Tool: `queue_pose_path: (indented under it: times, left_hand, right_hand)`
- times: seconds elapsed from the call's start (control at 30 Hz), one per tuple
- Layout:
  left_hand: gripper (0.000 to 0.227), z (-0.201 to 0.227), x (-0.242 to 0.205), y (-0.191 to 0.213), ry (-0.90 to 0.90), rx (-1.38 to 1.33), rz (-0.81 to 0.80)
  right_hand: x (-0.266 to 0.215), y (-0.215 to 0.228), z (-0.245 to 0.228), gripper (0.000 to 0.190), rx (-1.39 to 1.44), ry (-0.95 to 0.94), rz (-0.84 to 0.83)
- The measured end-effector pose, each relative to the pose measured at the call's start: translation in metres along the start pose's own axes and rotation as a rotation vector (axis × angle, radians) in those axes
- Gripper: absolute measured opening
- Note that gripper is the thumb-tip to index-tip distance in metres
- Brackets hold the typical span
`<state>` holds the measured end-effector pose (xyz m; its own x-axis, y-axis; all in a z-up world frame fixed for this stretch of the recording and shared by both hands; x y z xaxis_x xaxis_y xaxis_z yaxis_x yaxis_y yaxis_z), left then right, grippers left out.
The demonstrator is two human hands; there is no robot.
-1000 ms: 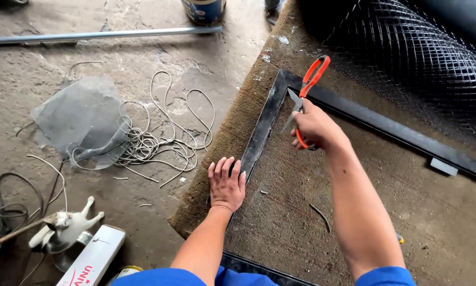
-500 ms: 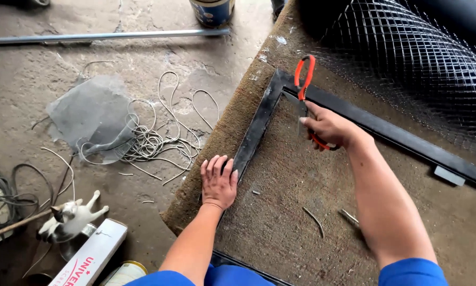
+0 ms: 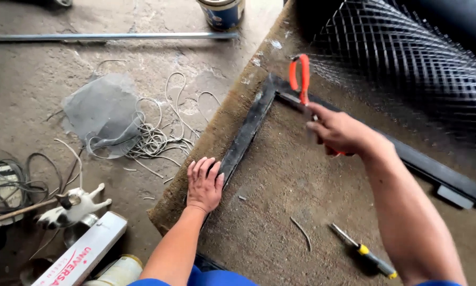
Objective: Cutting a mesh screen to size and securing it into a metal frame using scissors and a screwdriver.
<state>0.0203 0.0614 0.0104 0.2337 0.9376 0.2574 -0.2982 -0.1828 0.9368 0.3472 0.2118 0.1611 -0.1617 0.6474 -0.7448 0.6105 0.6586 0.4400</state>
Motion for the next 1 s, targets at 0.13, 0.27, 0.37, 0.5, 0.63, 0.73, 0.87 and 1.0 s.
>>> queue_pose_path:
  times: [0.13, 0.27, 0.37, 0.5, 0.63, 0.73, 0.87, 1.0]
  left_hand:
    - [0.038, 0.003, 0.000, 0.000, -0.012, 0.039, 0.012]
    - [0.037, 0.001, -0.001, 0.002, -0.017, 0.028, -0.003]
    - [0.037, 0.001, 0.000, 0.001, -0.006, 0.037, -0.010]
    - [0.037, 0.001, -0.003, 0.003, 0.001, 0.037, -0.001]
    - [0.037, 0.000, -0.002, 0.003, 0.000, 0.018, 0.007]
    - [0.036, 0.002, -0.002, 0.006, -0.017, -0.003, 0.027]
    - [0.036, 0.001, 0.003, 0.006, -0.024, 0.002, 0.051]
    - [0.036, 0.003, 0.002, 0.008, -0.023, 0.007, 0.056]
  right_hand:
    - [0.018, -0.001, 0.007, 0.052, -0.022, 0.045, 0.053]
    - [0.018, -0.012, -0.008, 0.052, -0.047, 0.004, -0.010]
    - [0.019, -0.010, -0.014, 0.054, -0.084, -0.022, -0.013]
    - [0.025, -0.008, -0.020, 0.055, -0.139, -0.044, 0.003]
    - [0.027, 0.000, -0.042, 0.057, -0.277, -0.060, -0.029]
    - [0.014, 0.009, -0.064, 0.055, -0.328, -0.103, -0.128]
    - [0.025, 0.015, -0.061, 0.051, -0.275, -0.100, -0.185]
    - [0.041, 0.013, -0.048, 0.044, -0.112, -0.130, -0.220]
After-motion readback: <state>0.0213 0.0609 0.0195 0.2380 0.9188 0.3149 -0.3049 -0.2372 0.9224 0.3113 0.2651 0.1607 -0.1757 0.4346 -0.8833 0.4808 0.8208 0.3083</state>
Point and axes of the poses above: each hand's wrist, its own x-axis towards the middle knuckle, its own y-axis out of the back of the hand, z = x × y, the point moved 7 cm from there along x, towards the middle knuckle
